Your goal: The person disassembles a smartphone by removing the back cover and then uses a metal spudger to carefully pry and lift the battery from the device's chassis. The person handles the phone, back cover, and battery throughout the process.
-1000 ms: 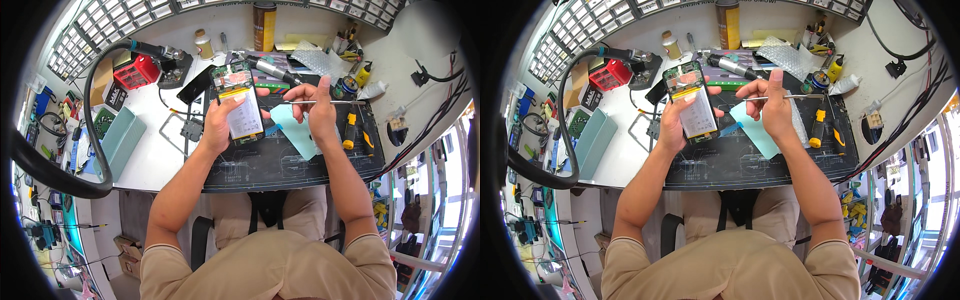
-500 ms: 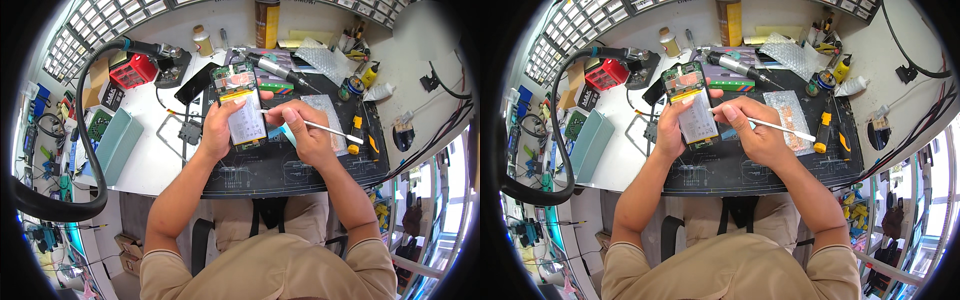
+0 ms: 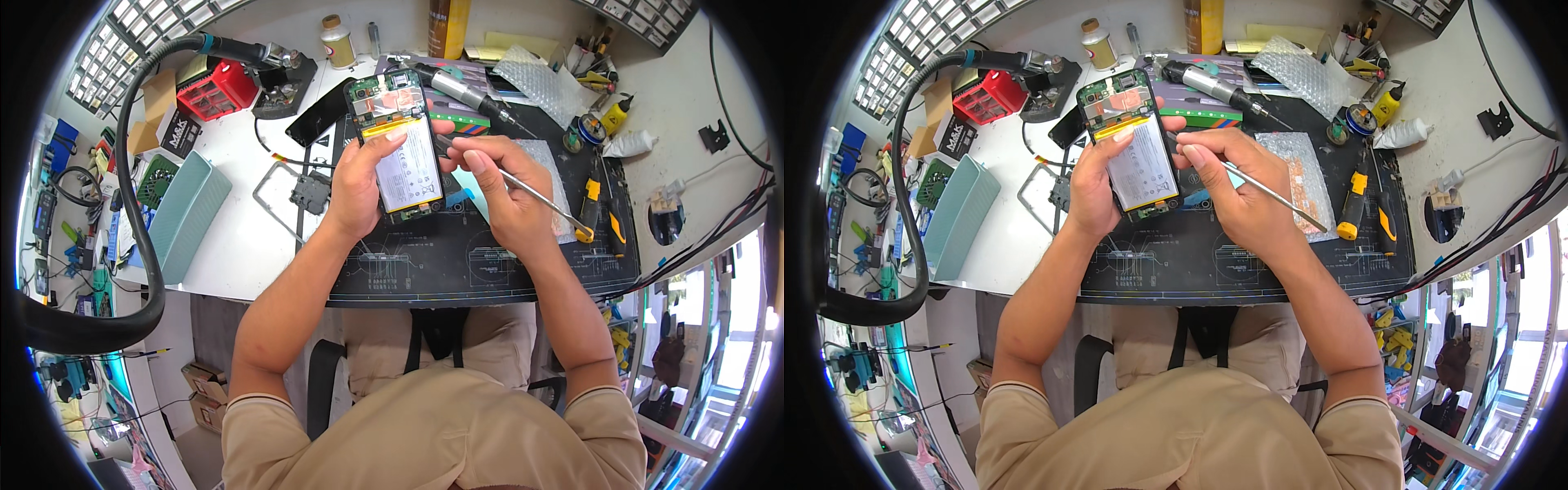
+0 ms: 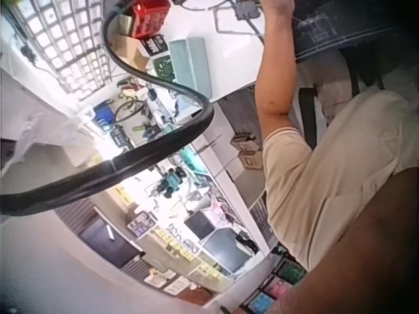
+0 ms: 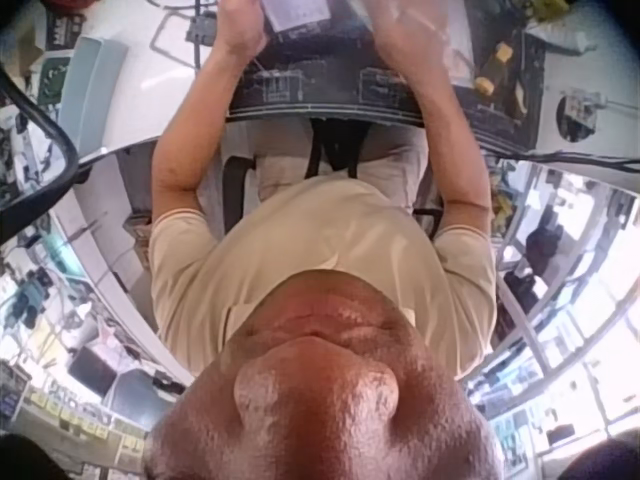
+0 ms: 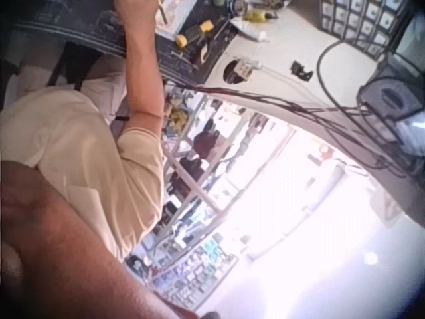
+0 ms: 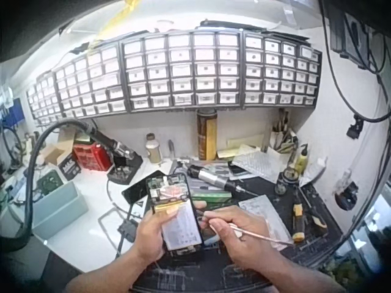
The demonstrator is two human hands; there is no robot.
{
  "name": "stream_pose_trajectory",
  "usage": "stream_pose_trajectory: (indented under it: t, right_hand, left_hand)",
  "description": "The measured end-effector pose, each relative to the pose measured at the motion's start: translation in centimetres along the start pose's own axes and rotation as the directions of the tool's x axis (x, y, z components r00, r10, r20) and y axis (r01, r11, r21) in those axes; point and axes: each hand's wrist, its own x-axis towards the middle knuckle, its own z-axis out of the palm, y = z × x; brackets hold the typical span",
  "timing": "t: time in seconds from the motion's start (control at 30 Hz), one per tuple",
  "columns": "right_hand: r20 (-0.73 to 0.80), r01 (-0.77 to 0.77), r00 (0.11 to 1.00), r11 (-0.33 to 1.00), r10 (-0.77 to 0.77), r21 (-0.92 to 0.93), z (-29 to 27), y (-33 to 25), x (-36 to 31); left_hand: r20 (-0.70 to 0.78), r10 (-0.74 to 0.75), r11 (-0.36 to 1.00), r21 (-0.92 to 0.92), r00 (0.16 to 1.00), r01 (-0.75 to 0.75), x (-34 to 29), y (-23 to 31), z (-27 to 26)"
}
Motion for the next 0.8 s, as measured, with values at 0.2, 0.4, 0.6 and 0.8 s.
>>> stream_pose_trajectory:
  t: [0.2,0.4,0.6,0.8]
  right_hand:
    - [-0.038,0.086,0.995,0.994,-0.089,-0.061,-0.8,0.0,0.5]
    - [-0.041,-0.088,0.995,0.985,0.095,0.151,-0.9,-0.3,0.2]
    - [-0.045,-0.036,0.998,0.996,0.040,0.084,-0.9,0.0,0.3]
    - [-0.054,0.013,0.998,0.983,-0.024,-0.185,-1.8,-0.5,0.9]
  left_hand:
    - [0.041,-0.019,1.000,-0.018,0.999,0.020,-0.2,0.2,-0.1]
    - [0.038,-0.048,0.999,0.007,0.998,0.047,-0.3,0.0,-0.3]
    - [0.064,-0.080,0.992,-0.089,0.995,0.085,0.0,0.1,-0.3]
    - [0.068,-0.095,0.962,-0.250,0.993,0.109,0.1,0.0,-0.6]
